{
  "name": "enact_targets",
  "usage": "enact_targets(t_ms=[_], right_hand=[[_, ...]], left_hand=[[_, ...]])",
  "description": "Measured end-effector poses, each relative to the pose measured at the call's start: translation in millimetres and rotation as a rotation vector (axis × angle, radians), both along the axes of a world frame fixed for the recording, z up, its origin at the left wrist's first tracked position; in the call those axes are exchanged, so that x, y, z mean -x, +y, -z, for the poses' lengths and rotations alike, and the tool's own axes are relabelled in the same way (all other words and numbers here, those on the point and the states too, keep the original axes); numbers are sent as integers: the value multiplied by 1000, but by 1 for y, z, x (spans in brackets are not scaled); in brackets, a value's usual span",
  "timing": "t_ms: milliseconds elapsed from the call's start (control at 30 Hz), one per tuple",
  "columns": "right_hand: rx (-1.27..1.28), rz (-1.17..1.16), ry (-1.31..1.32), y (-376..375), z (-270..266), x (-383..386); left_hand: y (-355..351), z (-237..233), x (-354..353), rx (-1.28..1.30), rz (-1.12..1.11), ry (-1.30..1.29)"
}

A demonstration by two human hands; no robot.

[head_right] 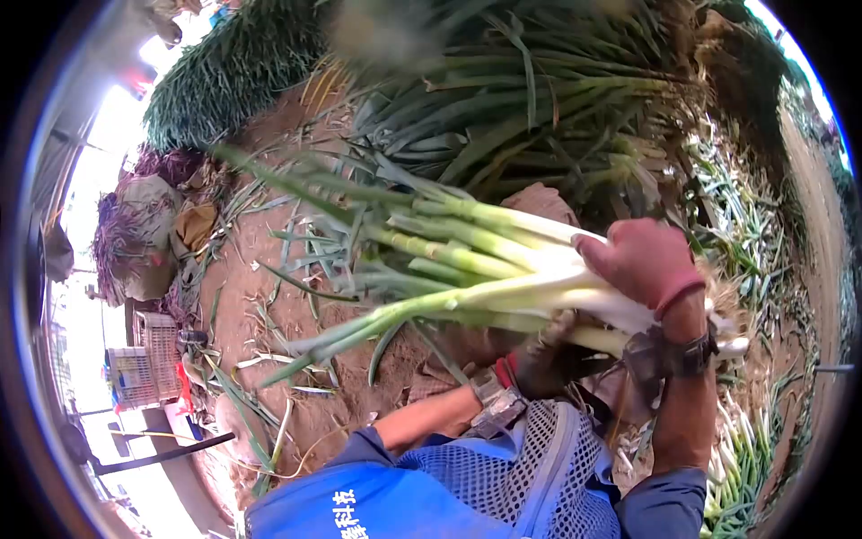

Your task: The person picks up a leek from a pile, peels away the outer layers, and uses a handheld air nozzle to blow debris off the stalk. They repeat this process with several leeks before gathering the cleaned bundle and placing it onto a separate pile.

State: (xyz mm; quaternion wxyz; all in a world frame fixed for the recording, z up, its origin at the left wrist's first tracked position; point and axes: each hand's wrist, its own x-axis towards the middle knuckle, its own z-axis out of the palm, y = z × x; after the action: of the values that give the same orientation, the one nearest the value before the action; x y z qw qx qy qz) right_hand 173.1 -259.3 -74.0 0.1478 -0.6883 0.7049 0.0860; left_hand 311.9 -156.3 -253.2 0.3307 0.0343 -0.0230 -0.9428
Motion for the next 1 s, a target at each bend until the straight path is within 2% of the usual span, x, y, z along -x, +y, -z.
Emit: enact_targets(t_ms=[100,200,300,400,500,533,600,633,700,733,767,800,833,867,900,967,1000], right_hand=[[34,6,81,-12,0,2],[41,-5,33,-16,17,17],[0,12,-57,-8,22,24],[-6,-33,-329,-3,32,37],[6,-34,-362,-4,43,42],[-58,53,-430,-6,42,41],[-94,77,-445,-11,39,38],[-129,109,-455,-13,38,36],[-136,107,-456,-12,41,36],[-124,113,-467,-11,42,37],[-110,119,-478,-10,42,37],[-113,120,-484,-9,42,38],[-123,129,-510,-8,42,38],[-132,135,-536,-7,41,39],[-136,132,-541,-7,42,39],[-101,137,-529,-5,44,40],[-102,154,-562,-4,46,41]], left_hand=[[-17,-3,6,-8,19,-38],[-29,10,10,-39,71,-147],[-27,19,12,-3,33,-227],[-29,32,14,-40,115,-262],[-33,28,9,5,110,-285],[-34,25,6,2,103,-290],[-37,6,-5,-173,355,-241],[-36,-3,-12,-175,349,-246],[-30,-19,-36,358,290,-312],[-33,-20,-58,624,391,-505],[-47,-67,-90,796,499,-762],[-56,-79,-116,1122,237,-881],[-63,-91,-142,933,144,-912],[-70,-83,-168,700,-12,-900],[-82,-80,-193,763,-200,-1230],[-101,-89,-226,684,-153,-1986],[-107,-83,-240,684,-148,-1990]])
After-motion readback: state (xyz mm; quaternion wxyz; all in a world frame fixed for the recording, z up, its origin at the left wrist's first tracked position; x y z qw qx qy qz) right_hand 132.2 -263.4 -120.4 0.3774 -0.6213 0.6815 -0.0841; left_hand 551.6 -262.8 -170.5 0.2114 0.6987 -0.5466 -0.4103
